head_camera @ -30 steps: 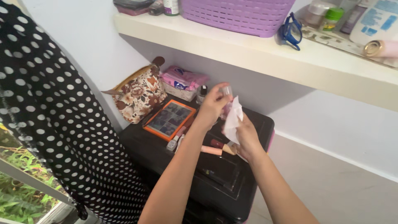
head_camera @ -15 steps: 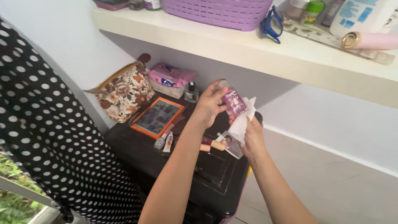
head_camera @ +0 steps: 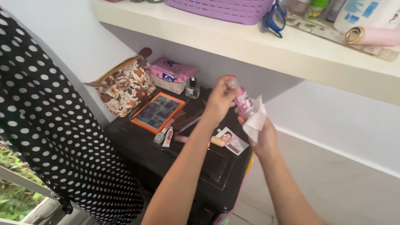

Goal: The person coils a black power cable and places it into a pink drawer. Then, using a wet wipe, the person cleans the top of a black storage unit, moving aside a photo frame, makeup items, and a small bottle before wiping the surface and the items individually.

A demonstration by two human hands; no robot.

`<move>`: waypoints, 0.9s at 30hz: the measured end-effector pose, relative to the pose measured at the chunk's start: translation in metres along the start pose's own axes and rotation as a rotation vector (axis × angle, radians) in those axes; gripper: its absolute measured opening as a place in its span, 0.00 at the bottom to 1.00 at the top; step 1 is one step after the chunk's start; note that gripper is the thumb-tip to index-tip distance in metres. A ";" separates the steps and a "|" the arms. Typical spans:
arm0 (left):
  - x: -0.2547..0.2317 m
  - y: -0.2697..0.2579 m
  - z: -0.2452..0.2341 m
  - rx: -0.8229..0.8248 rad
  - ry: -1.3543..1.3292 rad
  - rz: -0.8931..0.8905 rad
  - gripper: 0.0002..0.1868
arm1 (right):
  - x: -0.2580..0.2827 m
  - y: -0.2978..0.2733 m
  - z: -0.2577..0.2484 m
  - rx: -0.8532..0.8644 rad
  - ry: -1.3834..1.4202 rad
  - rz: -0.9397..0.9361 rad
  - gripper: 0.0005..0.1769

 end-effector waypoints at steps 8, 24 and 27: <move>0.091 -0.017 0.099 0.207 0.999 0.022 0.14 | 0.028 -0.028 -0.099 0.087 -0.652 0.149 0.33; 0.216 -0.087 0.142 0.451 1.182 -0.359 0.13 | -0.103 -0.098 -0.326 0.010 -1.432 0.605 0.27; 0.190 -0.076 0.126 0.386 1.139 -0.246 0.12 | -0.082 -0.066 -0.306 -0.068 -1.157 0.494 0.23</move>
Point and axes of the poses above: each hand's wrist, its own y-axis towards the middle knuckle, its own z-axis out of the palm, x = y × z, the point moved 7 cm from there along y, towards the middle knuckle, and after that the axes turned 13 degrees about -y, right-handed, at the moved point
